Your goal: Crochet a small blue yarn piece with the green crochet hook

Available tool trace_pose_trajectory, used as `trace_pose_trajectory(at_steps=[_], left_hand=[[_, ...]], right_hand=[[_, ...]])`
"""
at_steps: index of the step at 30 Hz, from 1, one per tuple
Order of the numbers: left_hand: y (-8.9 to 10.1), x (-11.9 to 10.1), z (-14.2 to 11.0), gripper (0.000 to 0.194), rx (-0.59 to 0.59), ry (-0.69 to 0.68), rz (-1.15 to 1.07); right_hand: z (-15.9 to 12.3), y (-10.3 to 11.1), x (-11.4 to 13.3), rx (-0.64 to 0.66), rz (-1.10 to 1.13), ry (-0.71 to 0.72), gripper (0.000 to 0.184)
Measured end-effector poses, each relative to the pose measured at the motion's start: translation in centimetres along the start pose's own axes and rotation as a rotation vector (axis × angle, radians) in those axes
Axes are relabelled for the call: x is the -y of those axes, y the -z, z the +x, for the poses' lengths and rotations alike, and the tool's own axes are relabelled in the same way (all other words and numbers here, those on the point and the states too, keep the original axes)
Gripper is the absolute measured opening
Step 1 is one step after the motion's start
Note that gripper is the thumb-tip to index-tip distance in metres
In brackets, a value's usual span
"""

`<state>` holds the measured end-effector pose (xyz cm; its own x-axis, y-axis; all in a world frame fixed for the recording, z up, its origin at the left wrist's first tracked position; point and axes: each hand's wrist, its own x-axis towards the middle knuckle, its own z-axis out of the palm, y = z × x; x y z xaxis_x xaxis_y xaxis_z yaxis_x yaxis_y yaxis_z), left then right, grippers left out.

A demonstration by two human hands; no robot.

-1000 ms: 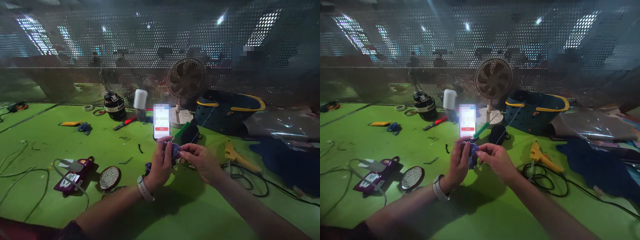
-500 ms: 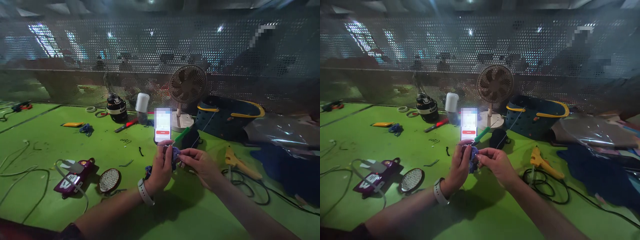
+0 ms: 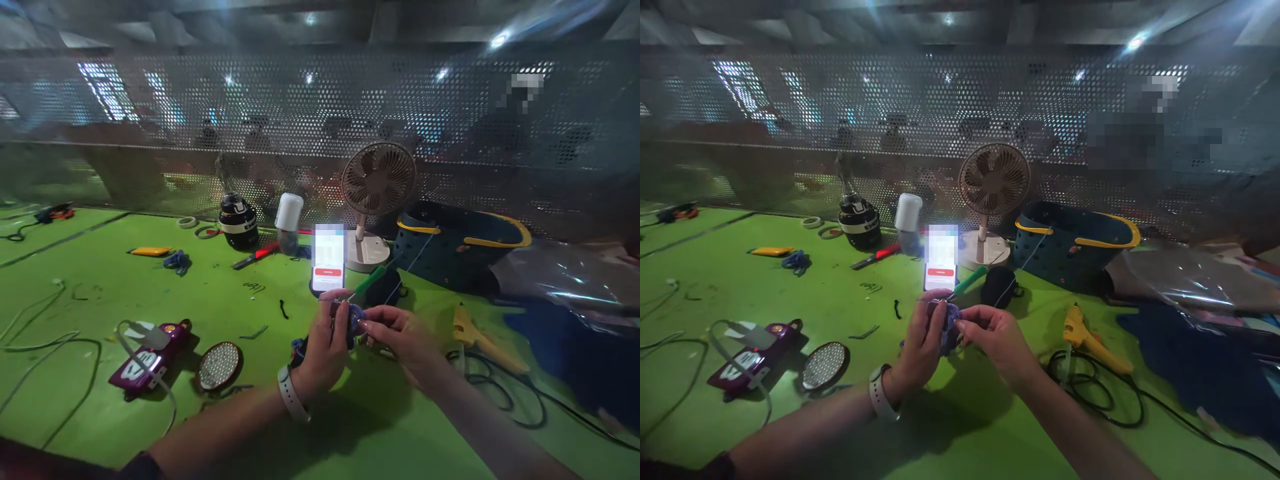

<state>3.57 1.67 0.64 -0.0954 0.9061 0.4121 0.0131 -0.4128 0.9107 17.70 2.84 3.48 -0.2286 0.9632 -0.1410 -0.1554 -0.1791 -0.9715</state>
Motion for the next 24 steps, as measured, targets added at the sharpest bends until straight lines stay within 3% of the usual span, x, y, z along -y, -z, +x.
trace_pose_trajectory(at_steps=[24], left_hand=[[0.14,0.31,-0.29,0.023,0.024,0.003,0.007]], right_hand=[[0.01,0.15,-0.01,0.037,-0.004,0.018,0.021]])
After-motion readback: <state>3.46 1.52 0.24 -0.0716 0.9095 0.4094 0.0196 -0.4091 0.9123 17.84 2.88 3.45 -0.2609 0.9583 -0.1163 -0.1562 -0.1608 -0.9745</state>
